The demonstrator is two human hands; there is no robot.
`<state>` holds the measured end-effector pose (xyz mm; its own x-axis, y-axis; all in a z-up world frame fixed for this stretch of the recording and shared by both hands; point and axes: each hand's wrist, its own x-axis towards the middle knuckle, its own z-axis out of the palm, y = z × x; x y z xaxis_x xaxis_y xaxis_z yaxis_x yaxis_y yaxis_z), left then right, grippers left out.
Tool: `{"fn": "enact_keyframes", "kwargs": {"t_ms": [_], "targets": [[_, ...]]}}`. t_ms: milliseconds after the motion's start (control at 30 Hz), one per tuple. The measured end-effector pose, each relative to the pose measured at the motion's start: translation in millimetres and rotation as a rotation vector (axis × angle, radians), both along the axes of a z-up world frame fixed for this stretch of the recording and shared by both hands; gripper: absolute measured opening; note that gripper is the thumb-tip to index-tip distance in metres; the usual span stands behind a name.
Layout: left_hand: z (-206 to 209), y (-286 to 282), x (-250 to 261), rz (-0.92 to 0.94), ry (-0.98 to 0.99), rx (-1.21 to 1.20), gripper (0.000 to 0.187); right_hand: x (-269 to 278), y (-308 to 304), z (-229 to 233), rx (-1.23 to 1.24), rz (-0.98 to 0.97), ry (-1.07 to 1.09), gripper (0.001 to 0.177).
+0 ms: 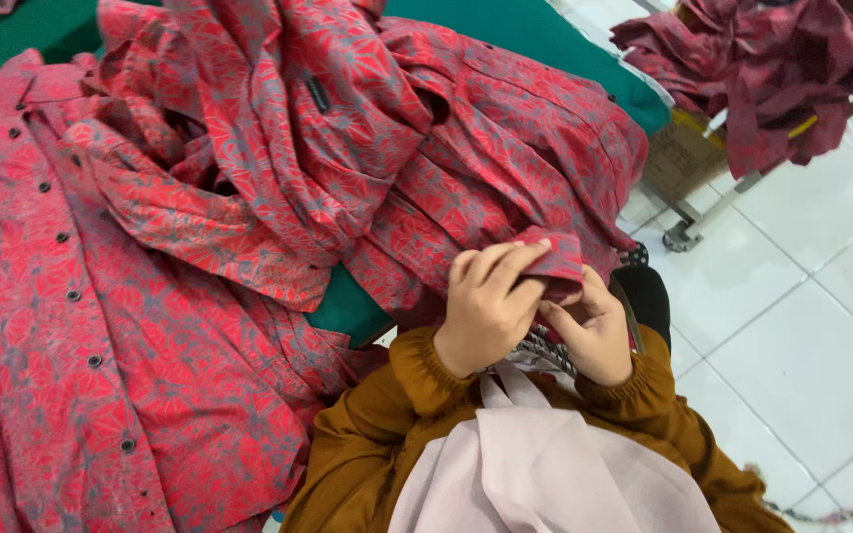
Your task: The person folds a red patterned shirt by hand, aligning the collar and sleeves, smoothing the fabric, and folding it into a compact shape. The folded shirt is placed on a pile of similar shirts on a green work surface.
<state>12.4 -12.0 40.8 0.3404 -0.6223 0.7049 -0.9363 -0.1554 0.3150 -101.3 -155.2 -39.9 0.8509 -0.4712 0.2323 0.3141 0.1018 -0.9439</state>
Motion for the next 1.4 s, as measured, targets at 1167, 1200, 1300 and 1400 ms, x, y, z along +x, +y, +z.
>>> {"fn": "enact_keyframes", "kwargs": {"t_ms": [1167, 1200, 1300, 1400], "targets": [[-29, -132, 13, -0.151, -0.038, 0.293, 0.026, 11, -148, 38, -1.233, -0.29, -0.058, 0.025], [-32, -138, 14, -0.145, -0.037, 0.31, 0.025, 13, -155, 38, -1.22, -0.258, -0.042, 0.024], [-40, -156, 15, -0.138, -0.042, 0.378, 0.026, 19, -173, 31, -1.182, -0.205, -0.006, 0.023], [-46, -167, 15, -0.119, -0.053, 0.446, 0.031, 22, -183, 19, -1.135, -0.183, 0.014, 0.022]]}}
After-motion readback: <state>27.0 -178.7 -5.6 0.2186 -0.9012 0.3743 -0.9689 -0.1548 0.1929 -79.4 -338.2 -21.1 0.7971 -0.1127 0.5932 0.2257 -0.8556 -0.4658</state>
